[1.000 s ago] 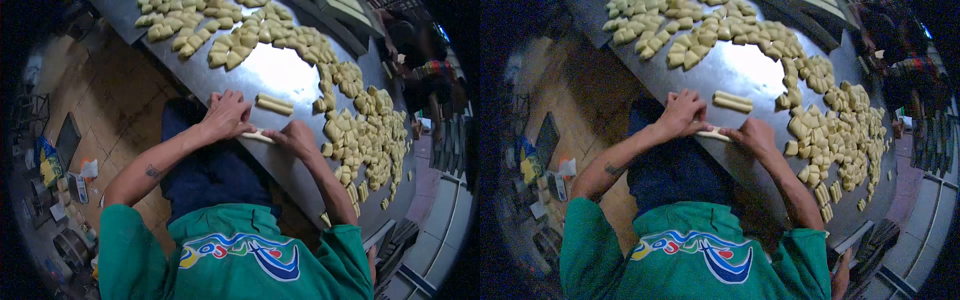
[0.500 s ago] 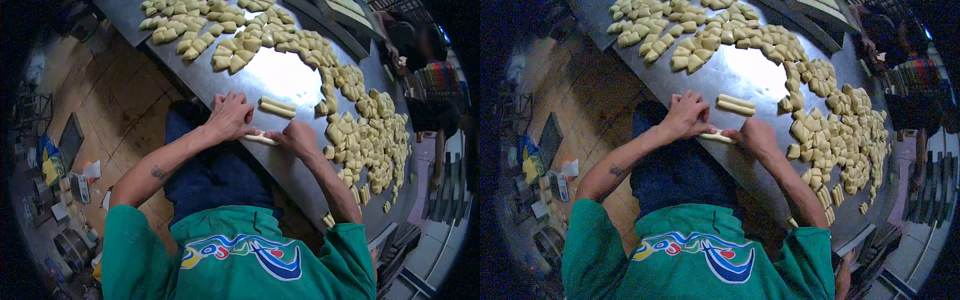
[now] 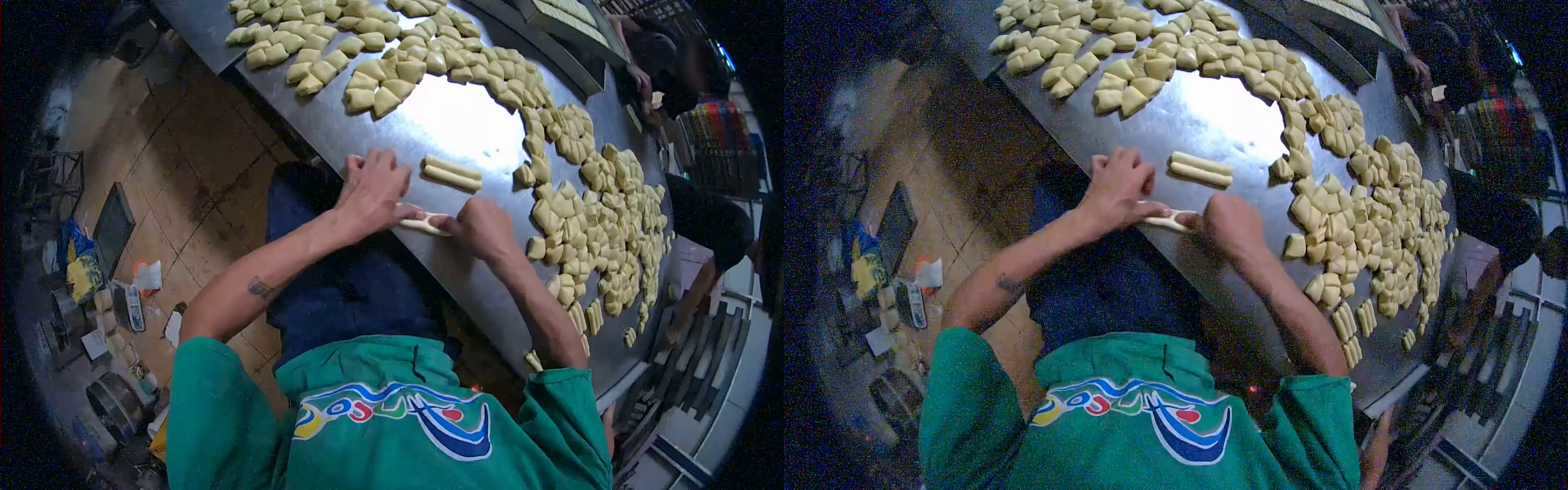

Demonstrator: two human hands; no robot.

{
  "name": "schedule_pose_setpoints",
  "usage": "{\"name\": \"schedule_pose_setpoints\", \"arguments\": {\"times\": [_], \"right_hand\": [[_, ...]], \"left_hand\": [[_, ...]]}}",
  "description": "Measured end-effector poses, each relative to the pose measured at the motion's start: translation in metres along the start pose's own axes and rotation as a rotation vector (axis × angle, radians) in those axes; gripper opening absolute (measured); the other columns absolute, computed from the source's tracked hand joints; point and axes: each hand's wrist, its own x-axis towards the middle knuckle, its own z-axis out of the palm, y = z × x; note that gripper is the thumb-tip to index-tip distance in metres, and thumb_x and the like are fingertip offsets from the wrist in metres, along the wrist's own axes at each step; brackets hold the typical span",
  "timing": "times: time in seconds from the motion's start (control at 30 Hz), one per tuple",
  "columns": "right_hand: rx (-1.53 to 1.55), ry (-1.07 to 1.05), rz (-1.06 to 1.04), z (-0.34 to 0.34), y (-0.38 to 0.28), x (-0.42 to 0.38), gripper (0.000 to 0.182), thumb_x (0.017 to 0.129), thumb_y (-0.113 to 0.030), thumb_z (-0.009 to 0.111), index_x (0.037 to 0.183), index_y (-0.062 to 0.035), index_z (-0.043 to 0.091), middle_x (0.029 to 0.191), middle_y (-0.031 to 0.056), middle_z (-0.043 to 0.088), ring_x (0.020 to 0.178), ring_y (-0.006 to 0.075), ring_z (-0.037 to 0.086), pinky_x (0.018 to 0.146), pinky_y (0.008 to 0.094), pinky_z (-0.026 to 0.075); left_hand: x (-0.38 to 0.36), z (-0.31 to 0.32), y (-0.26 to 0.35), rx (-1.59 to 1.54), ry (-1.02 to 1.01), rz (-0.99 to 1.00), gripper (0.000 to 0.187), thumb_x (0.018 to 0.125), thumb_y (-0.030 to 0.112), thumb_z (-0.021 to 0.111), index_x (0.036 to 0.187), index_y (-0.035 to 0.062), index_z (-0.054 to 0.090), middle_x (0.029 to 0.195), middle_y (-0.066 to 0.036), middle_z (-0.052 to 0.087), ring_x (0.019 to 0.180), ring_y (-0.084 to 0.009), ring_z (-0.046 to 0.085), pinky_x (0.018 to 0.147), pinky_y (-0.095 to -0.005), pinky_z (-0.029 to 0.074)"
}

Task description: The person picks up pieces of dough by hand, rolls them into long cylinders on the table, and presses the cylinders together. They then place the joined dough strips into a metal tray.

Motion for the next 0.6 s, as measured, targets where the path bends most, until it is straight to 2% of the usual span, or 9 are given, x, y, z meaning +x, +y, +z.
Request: {"name": "schedule_pose_setpoints", "arguments": {"times": [0.1, 0.17, 0.2, 0.23, 0.3, 0.43, 0.47, 0.57, 0.6], "right_hand": [[0.119, -0.006, 0.055, 0.006, 0.019, 0.002, 0.074, 0.072, -0.072, 0.066, 0.060, 0.0011, 0.065, 0.060, 0.0194, 0.061, 0.058, 0.0347, 0.064, 0.055, 0.0461, 0.046], [0.255, -0.021, -0.109, 0.010, 0.035, 0.009, 0.071, 0.073, -0.071, 0.067, 0.063, -0.0004, 0.070, 0.047, 0.0135, 0.054, 0.046, 0.0250, 0.059, 0.050, 0.0420, 0.043], [0.330, 0.076, -0.200, 0.007, 0.031, 0.005, 0.070, 0.070, -0.071, 0.069, 0.063, -0.0015, 0.071, 0.046, 0.0114, 0.055, 0.045, 0.0211, 0.059, 0.050, 0.0397, 0.045], [0.311, 0.064, -0.216, 0.001, 0.030, 0.009, 0.070, 0.070, -0.071, 0.069, 0.063, -0.0015, 0.071, 0.046, 0.0114, 0.055, 0.045, 0.0211, 0.059, 0.050, 0.0397, 0.045], [0.048, 0.038, -0.211, -0.003, 0.022, 0.016, 0.069, 0.067, -0.072, 0.072, 0.066, -0.0027, 0.074, 0.047, 0.0099, 0.057, 0.047, 0.0216, 0.061, 0.052, 0.0372, 0.047], [0.064, 0.059, -0.108, -0.014, 0.003, 0.021, 0.071, 0.062, -0.073, 0.074, 0.061, -0.0015, 0.070, 0.052, 0.0120, 0.061, 0.053, 0.0254, 0.064, 0.053, 0.0381, 0.048], [0.034, 0.067, -0.130, -0.021, -0.003, 0.013, 0.072, 0.066, -0.072, 0.071, 0.058, -0.0004, 0.067, 0.054, 0.0151, 0.061, 0.055, 0.0299, 0.064, 0.053, 0.0409, 0.048], [-0.084, 0.155, -0.102, 0.000, -0.013, 0.001, 0.071, 0.075, -0.069, 0.066, 0.060, 0.0002, 0.067, 0.056, 0.0174, 0.060, 0.056, 0.0337, 0.063, 0.053, 0.0441, 0.047], [0.007, 0.150, -0.068, 0.005, -0.006, -0.002, 0.071, 0.081, -0.066, 0.060, 0.060, 0.0010, 0.066, 0.053, 0.0194, 0.057, 0.053, 0.0361, 0.061, 0.053, 0.0466, 0.045]], "left_hand": [[0.003, -0.011, -0.017, -0.060, 0.073, 0.092, 0.046, 0.073, 0.060, 0.071, 0.076, 0.0153, 0.060, 0.093, -0.005, 0.053, 0.097, -0.0255, 0.049, 0.084, -0.0443, 0.033], [0.005, -0.015, -0.021, -0.140, -0.013, 0.124, 0.047, 0.073, 0.062, 0.070, 0.073, 0.0157, 0.060, 0.091, -0.005, 0.053, 0.095, -0.0249, 0.049, 0.082, -0.0435, 0.033], [0.008, -0.020, -0.019, -0.148, -0.003, 0.128, 0.049, 0.072, 0.064, 0.071, 0.069, 0.0165, 0.059, 0.090, -0.004, 0.053, 0.094, -0.0247, 0.049, 0.081, -0.0424, 0.032], [0.009, -0.023, -0.017, -0.156, 0.011, 0.106, 0.049, 0.072, 0.064, 0.071, 0.069, 0.0165, 0.059, 0.090, -0.004, 0.053, 0.094, -0.0247, 0.049, 0.081, -0.0424, 0.032], [0.015, -0.028, -0.017, -0.128, -0.140, 0.105, 0.050, 0.068, 0.065, 0.072, 0.067, 0.0164, 0.058, 0.089, -0.004, 0.053, 0.095, -0.0249, 0.049, 0.082, -0.0421, 0.033], [0.025, -0.026, -0.011, -0.036, -0.184, 0.058, 0.051, 0.066, 0.063, 0.074, 0.073, 0.0145, 0.059, 0.093, -0.006, 0.053, 0.099, -0.0269, 0.048, 0.084, -0.0444, 0.033], [0.023, -0.025, -0.007, -0.035, -0.184, 0.063, 0.051, 0.066, 0.063, 0.074, 0.073, 0.0145, 0.059, 0.093, -0.006, 0.053, 0.099, -0.0269, 0.048, 0.084, -0.0444, 0.033], [0.010, -0.015, -0.003, 0.063, 0.001, 0.050, 0.048, 0.064, 0.057, 0.077, 0.077, 0.0138, 0.061, 0.096, -0.008, 0.055, 0.102, -0.0271, 0.049, 0.084, -0.0426, 0.034], [0.002, -0.014, -0.007, -0.003, 0.051, 0.062, 0.048, 0.066, 0.056, 0.077, 0.080, 0.0133, 0.060, 0.096, -0.008, 0.055, 0.101, -0.0271, 0.049, 0.084, -0.0429, 0.034]]}}
